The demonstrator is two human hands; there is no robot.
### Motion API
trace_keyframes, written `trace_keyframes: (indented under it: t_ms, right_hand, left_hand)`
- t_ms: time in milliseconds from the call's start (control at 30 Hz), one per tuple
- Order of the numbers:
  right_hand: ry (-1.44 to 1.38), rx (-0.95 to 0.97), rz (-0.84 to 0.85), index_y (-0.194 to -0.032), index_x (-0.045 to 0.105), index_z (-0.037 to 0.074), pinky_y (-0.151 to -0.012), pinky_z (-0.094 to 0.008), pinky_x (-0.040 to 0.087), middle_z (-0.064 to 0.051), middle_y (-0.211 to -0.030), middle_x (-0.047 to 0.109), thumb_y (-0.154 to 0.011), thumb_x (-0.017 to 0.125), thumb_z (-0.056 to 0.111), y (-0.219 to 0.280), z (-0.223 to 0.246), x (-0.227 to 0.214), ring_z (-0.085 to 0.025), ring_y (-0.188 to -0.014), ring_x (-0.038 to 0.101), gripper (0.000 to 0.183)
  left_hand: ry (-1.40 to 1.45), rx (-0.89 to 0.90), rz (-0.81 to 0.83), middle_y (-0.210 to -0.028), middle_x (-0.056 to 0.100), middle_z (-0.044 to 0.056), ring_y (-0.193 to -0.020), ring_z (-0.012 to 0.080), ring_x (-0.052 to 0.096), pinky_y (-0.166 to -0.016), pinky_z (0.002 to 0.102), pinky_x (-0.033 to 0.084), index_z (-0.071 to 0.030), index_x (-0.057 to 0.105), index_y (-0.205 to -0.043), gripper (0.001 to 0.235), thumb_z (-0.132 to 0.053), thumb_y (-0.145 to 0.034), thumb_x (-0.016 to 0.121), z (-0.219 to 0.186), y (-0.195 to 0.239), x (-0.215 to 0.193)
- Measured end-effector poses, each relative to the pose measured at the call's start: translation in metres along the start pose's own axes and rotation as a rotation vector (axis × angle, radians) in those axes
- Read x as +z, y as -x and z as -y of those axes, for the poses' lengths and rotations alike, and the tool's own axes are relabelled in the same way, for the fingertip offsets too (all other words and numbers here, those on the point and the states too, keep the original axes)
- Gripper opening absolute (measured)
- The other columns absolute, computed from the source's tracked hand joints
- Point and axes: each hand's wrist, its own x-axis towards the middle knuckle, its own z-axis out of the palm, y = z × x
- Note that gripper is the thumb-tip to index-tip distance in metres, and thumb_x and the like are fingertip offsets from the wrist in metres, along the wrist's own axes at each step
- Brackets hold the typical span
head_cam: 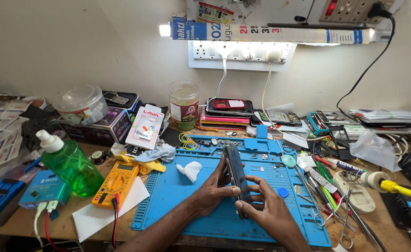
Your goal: The person disassembles a smartphone on a blue mat, removes the back cover and battery, and uses a small metal tool to manipulate internal components. The person then reassembles the phone by placing the battery and back cover back into position.
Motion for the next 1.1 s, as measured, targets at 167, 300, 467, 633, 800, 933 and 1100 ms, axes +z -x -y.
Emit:
trace_keyframes:
  t_ms: [167, 300, 467, 633, 800, 933, 1100]
  right_hand:
    - [-0.306, -0.035, 0.029, -0.147, 0.049, 0.012, -0.092, -0.039, 0.058, -0.019, -0.122, 0.075, -0.076, 0.079, 0.027, -0.008, 0.007, 0.004, -0.025, -0.107, 0.075, 0.078]
    - [-0.496, -0.005, 0.032, -0.149, 0.048, 0.009, -0.094, -0.041, 0.055, -0.022, -0.122, 0.073, -0.082, 0.070, 0.029, -0.016, -0.003, 0.003, -0.026, -0.108, 0.071, 0.072]
    - [-0.808, 0.006, 0.011, -0.148, 0.048, 0.002, -0.092, -0.047, 0.056, -0.020, -0.120, 0.074, -0.089, 0.057, 0.033, -0.023, -0.023, -0.006, -0.029, -0.102, 0.074, 0.068]
    - [-0.769, 0.097, -0.129, -0.142, 0.053, 0.000, -0.079, -0.042, 0.061, -0.019, -0.110, 0.072, -0.097, 0.051, 0.024, -0.044, -0.062, -0.050, -0.025, -0.088, 0.074, 0.052]
    - [-0.368, -0.024, -0.168, -0.140, 0.066, 0.002, -0.070, -0.034, 0.058, -0.020, -0.104, 0.072, -0.102, 0.059, 0.013, -0.076, -0.077, -0.091, -0.023, -0.080, 0.069, 0.041]
    - [0.474, -0.253, -0.479, -0.133, 0.069, 0.006, -0.078, -0.039, 0.056, -0.023, -0.106, 0.074, -0.093, 0.068, 0.014, -0.066, -0.054, -0.092, -0.033, -0.088, 0.073, 0.040]
    - [0.595, -0.469, -0.561, -0.117, 0.073, 0.006, -0.082, -0.040, 0.056, -0.018, -0.109, 0.074, -0.085, 0.073, 0.015, -0.025, -0.031, -0.044, -0.035, -0.095, 0.072, 0.032]
  left_hand:
    - [0.189, -0.033, -0.064, -0.143, 0.046, 0.010, -0.130, 0.0237, 0.049, -0.114, 0.045, 0.041, -0.023, 0.014, -0.165, 0.093, -0.017, -0.089, 0.067, 0.004, 0.001, -0.002]
    - [0.319, -0.063, -0.081, -0.146, 0.050, 0.009, -0.132, 0.0224, 0.055, -0.112, 0.046, 0.048, -0.021, 0.023, -0.161, 0.066, -0.031, -0.101, 0.048, 0.006, -0.001, -0.008]
    - [0.449, -0.018, -0.048, -0.143, 0.057, 0.014, -0.121, 0.0268, 0.063, -0.101, 0.047, 0.057, -0.012, 0.034, -0.156, 0.058, -0.045, -0.108, 0.035, 0.011, -0.003, -0.012]
    - [0.490, -0.018, -0.095, -0.135, 0.065, 0.017, -0.110, 0.0282, 0.069, -0.088, 0.046, 0.062, -0.006, 0.045, -0.148, 0.066, -0.056, -0.106, 0.034, 0.008, -0.004, -0.012]
    - [0.396, -0.022, -0.222, -0.132, 0.066, 0.016, -0.107, 0.0287, 0.071, -0.082, 0.045, 0.064, -0.011, 0.047, -0.140, 0.045, -0.040, -0.106, 0.045, 0.005, -0.008, -0.009]
    - [0.368, -0.048, -0.259, -0.130, 0.066, 0.015, -0.107, 0.0299, 0.071, -0.078, 0.046, 0.065, -0.011, 0.047, -0.138, 0.040, -0.033, -0.105, 0.048, 0.008, -0.001, -0.002]
    - [0.362, -0.008, -0.300, -0.134, 0.065, 0.015, -0.109, 0.0297, 0.072, -0.080, 0.046, 0.065, -0.010, 0.047, -0.139, 0.042, -0.035, -0.105, 0.045, 0.000, 0.003, -0.002]
